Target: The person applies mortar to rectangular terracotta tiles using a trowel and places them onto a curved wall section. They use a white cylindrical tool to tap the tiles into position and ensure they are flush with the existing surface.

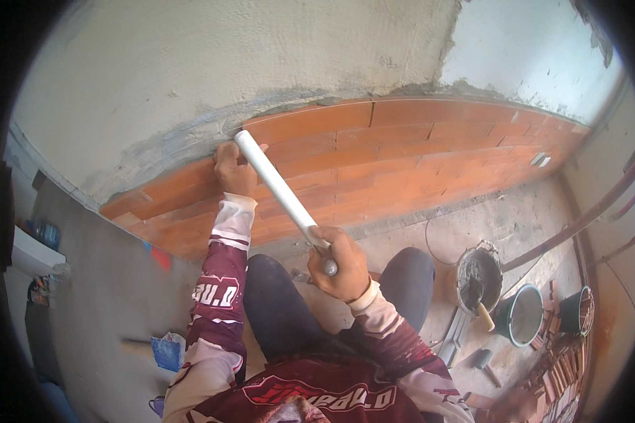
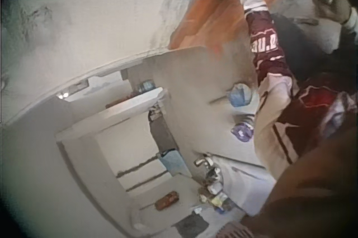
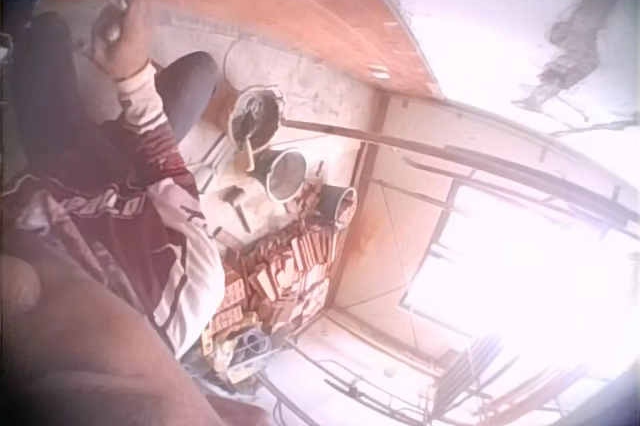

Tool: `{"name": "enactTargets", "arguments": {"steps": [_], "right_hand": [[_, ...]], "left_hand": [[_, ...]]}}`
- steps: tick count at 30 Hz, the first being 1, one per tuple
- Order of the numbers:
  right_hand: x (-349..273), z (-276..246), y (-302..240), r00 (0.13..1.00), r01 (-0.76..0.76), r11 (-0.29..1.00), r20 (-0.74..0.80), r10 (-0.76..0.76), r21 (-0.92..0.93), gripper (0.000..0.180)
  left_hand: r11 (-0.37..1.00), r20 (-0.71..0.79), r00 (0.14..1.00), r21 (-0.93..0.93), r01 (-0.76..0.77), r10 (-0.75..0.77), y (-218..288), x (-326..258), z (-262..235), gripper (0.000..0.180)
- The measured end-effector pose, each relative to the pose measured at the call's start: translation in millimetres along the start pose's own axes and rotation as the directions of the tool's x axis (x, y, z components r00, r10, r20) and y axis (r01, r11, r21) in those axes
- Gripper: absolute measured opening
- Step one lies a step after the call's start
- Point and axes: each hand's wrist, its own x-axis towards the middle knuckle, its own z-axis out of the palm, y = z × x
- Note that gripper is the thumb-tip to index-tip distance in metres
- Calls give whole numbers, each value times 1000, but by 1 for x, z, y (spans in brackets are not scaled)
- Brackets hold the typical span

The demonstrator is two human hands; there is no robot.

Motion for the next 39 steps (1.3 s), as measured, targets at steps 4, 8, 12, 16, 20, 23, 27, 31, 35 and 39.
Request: {"name": "enactTargets", "arguments": {"steps": [4,8,12,16,20,23,27,31,35,39], "right_hand": [[22,0,-23,997,-14,998,81,20,-68,39],[26,2,-26,998,-13,996,64,19,-88,39],[26,1,-31,997,-43,995,53,48,-86,38],[30,3,-41,999,-15,997,43,18,-81,37],[41,-2,-53,985,111,975,148,-83,-193,36],[55,-5,-65,934,310,907,268,-236,-283,35],[76,-8,-81,852,480,817,394,-345,-321,32],[99,-12,-100,741,635,679,539,-400,-368,29],[115,-6,-104,620,777,489,614,-488,-397,25],[113,2,-97,654,756,423,571,-496,-499,18]], "left_hand": [[978,-50,979,82,-191,196,-9,-1,-5,37],[976,-42,976,63,-210,213,-4,-3,1,28],[984,-7,986,63,-168,168,-16,-9,2,18],[981,3,984,79,-177,177,-19,-10,-2,19],[984,-23,991,125,-128,132,-6,-13,-2,21],[982,-101,993,187,-38,58,-5,-24,-2,19],[985,-82,996,174,-19,34,-10,-24,1,14],[990,-87,996,143,12,1,-2,-27,3,12],[987,-134,991,157,37,-16,-5,-28,7,13],[990,-140,989,122,67,-50,0,-27,6,10]]}}
